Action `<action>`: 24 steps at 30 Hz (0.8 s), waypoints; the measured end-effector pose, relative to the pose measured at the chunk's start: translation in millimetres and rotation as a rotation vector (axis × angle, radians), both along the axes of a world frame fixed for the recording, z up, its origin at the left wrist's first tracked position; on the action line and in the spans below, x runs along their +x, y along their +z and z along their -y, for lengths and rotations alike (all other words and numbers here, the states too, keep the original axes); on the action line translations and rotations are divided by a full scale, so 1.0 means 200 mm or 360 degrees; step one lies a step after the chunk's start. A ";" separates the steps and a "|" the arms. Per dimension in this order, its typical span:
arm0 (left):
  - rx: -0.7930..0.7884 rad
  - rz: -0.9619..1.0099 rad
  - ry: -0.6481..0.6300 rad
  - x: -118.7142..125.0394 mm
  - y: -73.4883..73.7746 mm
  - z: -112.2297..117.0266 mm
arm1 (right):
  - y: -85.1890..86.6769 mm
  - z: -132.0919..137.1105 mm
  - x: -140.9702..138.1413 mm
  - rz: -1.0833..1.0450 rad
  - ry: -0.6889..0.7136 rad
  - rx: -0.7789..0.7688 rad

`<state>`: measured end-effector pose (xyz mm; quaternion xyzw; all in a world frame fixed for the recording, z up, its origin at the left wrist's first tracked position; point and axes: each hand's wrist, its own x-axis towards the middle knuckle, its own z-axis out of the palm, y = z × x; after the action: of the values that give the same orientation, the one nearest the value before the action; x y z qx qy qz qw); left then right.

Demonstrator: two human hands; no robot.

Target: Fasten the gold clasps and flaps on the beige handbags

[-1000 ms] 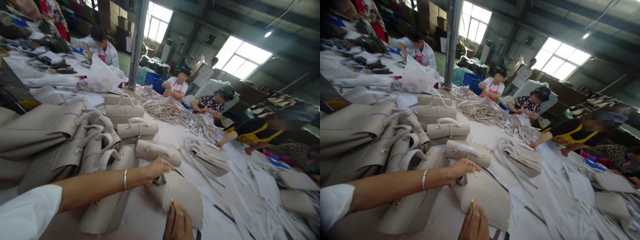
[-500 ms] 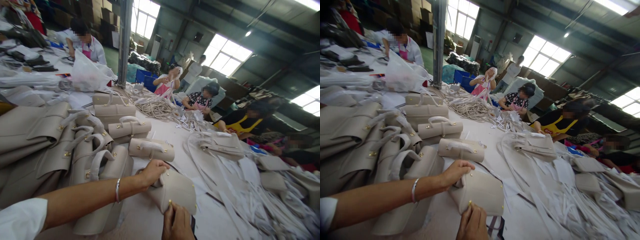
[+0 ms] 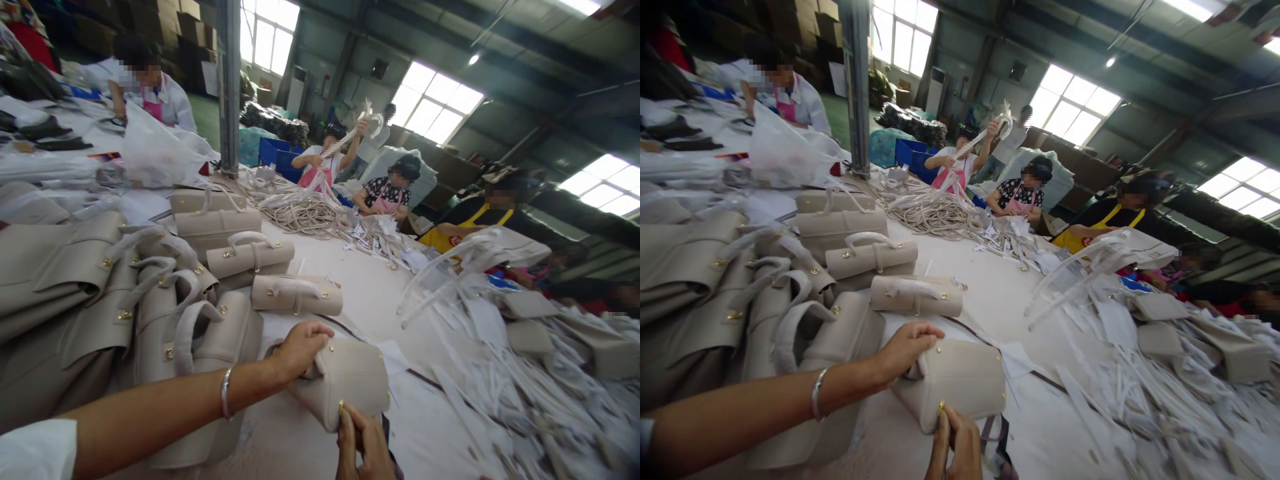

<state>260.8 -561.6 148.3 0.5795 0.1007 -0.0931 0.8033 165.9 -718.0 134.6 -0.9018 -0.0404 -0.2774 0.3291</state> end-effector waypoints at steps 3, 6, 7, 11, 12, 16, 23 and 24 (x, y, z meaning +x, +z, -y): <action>0.0052 0.0028 -0.0021 -0.03 0.00 0.02 | 0.01 0.01 -0.03 0.0081 0.0032 -0.0168; 0.0125 0.0053 -0.0009 -0.08 0.01 0.04 | 0.03 0.01 -0.06 0.0160 0.0061 -0.0314; 0.0141 0.0054 -0.0004 -0.09 0.01 0.04 | 0.03 0.01 -0.07 0.0164 0.0027 -0.0366; 0.0162 0.0045 0.0004 -0.15 0.01 0.07 | 0.05 0.00 -0.13 0.0106 -0.0163 -0.0523; 0.0160 0.0046 -0.0004 -0.16 0.01 0.07 | 0.05 0.00 -0.14 0.0073 -0.0161 -0.0521; 0.0151 0.0052 -0.0068 -0.20 0.01 0.08 | 0.07 0.02 -0.18 -0.0098 -0.0092 -0.0396; 0.0174 0.0130 -0.0174 -0.25 -0.02 0.07 | 0.01 0.08 -0.22 -0.0545 -0.0217 0.0169; 0.0195 0.0139 -0.0166 -0.25 -0.02 0.07 | 0.01 0.08 -0.23 -0.0643 -0.0252 0.0306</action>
<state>210.0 -576.0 144.0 0.6356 0.0407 -0.1029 0.7640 119.4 -734.7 136.2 -0.9038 0.1237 -0.1187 0.3922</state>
